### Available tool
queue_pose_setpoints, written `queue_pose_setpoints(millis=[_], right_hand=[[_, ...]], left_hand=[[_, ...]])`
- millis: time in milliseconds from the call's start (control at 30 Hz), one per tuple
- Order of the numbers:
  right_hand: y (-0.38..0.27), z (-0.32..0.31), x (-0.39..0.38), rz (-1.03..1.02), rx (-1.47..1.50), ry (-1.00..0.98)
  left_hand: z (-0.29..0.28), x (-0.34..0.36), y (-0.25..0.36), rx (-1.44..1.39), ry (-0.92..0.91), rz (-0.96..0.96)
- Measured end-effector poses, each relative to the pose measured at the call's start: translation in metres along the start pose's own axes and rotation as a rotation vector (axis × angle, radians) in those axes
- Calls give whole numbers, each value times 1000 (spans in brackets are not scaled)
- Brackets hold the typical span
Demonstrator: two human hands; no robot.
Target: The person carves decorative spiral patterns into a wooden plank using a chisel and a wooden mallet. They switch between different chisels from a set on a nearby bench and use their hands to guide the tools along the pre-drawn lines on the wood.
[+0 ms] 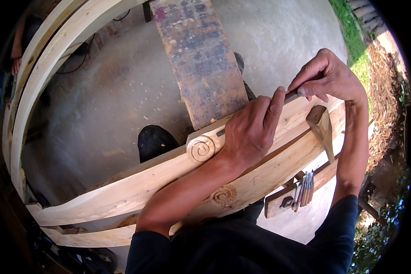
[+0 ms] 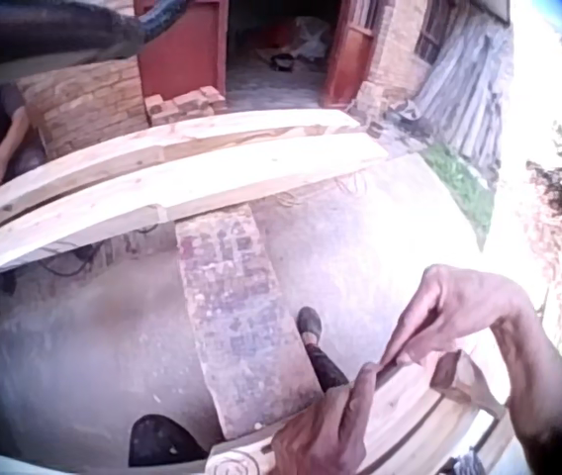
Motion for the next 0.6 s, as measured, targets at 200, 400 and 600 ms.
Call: queue_pose_setpoints(millis=[200,400,600], right_hand=[[-5,-1,5,20,-32,12],[-7,-2,11,34,-39,-5],[-13,-2,14,13,-29,-29]], left_hand=[[2,-1,-3,-27,40,-41],[0,-1,-3,-44,46,-86],[0,-1,-5,-41,58,-92]])
Point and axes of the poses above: each hand's wrist, its own x-axis towards the middle knuckle, its own z-axis out of the palm, y = z × x, the point moved 3 cm from there along x, towards the middle knuckle, and after that the axes turned 3 degrees about x, right-handed, at the moved point
